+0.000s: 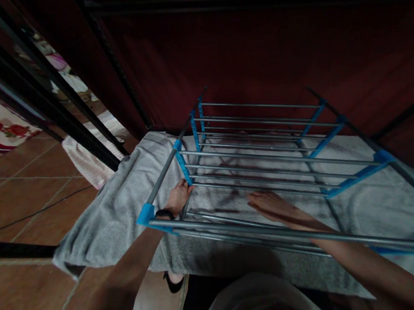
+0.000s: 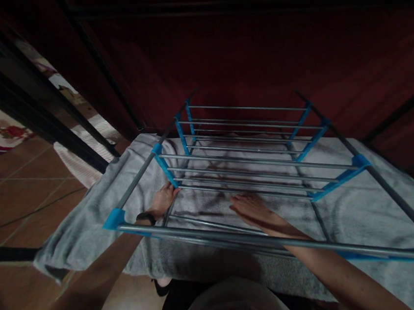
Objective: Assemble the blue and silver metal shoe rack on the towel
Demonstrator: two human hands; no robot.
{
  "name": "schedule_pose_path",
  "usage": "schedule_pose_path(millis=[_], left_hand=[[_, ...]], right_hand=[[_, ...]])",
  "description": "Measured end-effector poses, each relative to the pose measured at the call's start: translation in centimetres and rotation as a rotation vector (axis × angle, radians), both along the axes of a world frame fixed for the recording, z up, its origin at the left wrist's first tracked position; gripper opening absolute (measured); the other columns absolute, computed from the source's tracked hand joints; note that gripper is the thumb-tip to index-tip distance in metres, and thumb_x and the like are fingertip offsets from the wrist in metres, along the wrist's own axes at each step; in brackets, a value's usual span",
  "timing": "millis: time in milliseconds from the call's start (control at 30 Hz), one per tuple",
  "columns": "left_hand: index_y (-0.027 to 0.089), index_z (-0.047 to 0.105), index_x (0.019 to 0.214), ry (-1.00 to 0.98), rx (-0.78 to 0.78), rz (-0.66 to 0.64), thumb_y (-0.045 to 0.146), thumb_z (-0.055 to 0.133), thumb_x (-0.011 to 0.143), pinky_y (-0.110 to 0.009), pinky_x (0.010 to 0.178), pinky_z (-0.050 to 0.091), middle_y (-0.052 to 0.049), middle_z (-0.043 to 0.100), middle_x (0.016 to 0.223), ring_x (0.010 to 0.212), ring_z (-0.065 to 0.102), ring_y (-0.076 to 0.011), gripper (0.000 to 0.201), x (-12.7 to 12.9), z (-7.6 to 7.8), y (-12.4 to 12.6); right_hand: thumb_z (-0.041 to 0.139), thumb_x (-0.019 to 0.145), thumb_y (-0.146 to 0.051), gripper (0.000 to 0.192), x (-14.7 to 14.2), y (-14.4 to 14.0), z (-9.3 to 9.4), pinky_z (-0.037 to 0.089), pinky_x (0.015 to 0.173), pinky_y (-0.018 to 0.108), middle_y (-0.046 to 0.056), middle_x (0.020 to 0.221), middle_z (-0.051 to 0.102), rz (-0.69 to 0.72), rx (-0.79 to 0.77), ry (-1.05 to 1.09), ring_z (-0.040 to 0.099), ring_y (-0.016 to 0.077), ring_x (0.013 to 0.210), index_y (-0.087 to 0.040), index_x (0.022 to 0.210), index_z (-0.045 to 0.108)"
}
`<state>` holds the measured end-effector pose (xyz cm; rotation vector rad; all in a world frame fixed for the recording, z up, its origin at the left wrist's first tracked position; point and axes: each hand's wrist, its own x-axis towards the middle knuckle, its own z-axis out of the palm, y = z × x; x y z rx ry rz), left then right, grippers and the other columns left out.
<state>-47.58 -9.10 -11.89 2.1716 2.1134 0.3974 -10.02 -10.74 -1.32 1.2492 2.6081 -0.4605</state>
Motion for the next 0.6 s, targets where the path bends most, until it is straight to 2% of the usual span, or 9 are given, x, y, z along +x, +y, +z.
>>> schedule_pose_path(millis=[100,200,300,400,500,600], left_hand=[[0.017,0.063,0.108,0.027,-0.005,0.006,0.047,0.038,0.103,-0.033,0.088,0.051,-0.012,0.063,0.117,0.104,0.065,-0.0238,0.039,-0.1,-0.2,0.1],[0.016,0.062,0.113,0.063,-0.018,0.016,0.045,0.035,0.104,-0.032,0.093,0.051,-0.011,0.063,0.119,0.108,0.064,-0.0226,0.041,-0.1,-0.2,0.1],[0.015,0.062,0.115,0.081,-0.016,0.025,0.044,0.033,0.104,-0.032,0.094,0.05,-0.012,0.063,0.121,0.11,0.063,-0.0228,0.043,-0.1,-0.3,0.2],[0.016,0.063,0.114,0.071,-0.017,0.029,0.045,0.035,0.104,-0.032,0.095,0.051,-0.012,0.063,0.122,0.109,0.064,-0.0229,0.042,-0.3,-0.3,0.3],[0.017,0.064,0.113,0.051,-0.023,0.023,0.044,0.037,0.103,-0.032,0.096,0.05,-0.012,0.063,0.124,0.11,0.064,-0.0228,0.04,-0.4,-0.2,0.4],[0.015,0.064,0.113,0.045,-0.033,0.023,0.041,0.035,0.104,-0.034,0.097,0.05,-0.013,0.062,0.127,0.111,0.064,-0.024,0.039,-0.6,-0.1,0.5]], right_hand=[[0.035,0.104,-0.038,0.043,2.1,-1.9,0.6,0.047,0.101,0.038,0.01,0.122,0.07,-0.002,-0.09,0.18,0.064,0.0255,0.115,-0.019,0.125,0.066],[0.038,0.102,-0.039,0.042,3.9,-3.8,0.2,0.052,0.097,0.038,0.008,0.12,0.072,-0.049,-0.112,0.35,0.067,0.025,0.109,-0.021,0.126,0.068],[0.041,0.102,-0.038,0.041,5.2,-5.8,-0.4,0.054,0.097,0.04,0.008,0.121,0.072,-0.072,-0.037,0.412,0.069,0.0246,0.107,-0.022,0.129,0.066],[0.04,0.1,-0.026,0.04,5.7,-7.6,-0.6,0.054,0.101,0.042,0.009,0.128,0.069,-0.077,0.088,0.378,0.067,0.0243,0.114,-0.021,0.133,0.063],[0.039,0.097,-0.014,0.045,5.8,-9.1,-0.6,0.051,0.107,0.043,0.008,0.135,0.065,-0.037,0.217,0.378,0.062,0.0227,0.122,-0.022,0.136,0.06],[0.043,0.098,-0.015,0.043,5.9,-10.4,-0.8,0.049,0.109,0.039,0.006,0.137,0.063,-0.009,0.296,0.407,0.059,0.021,0.126,-0.025,0.137,0.058]])
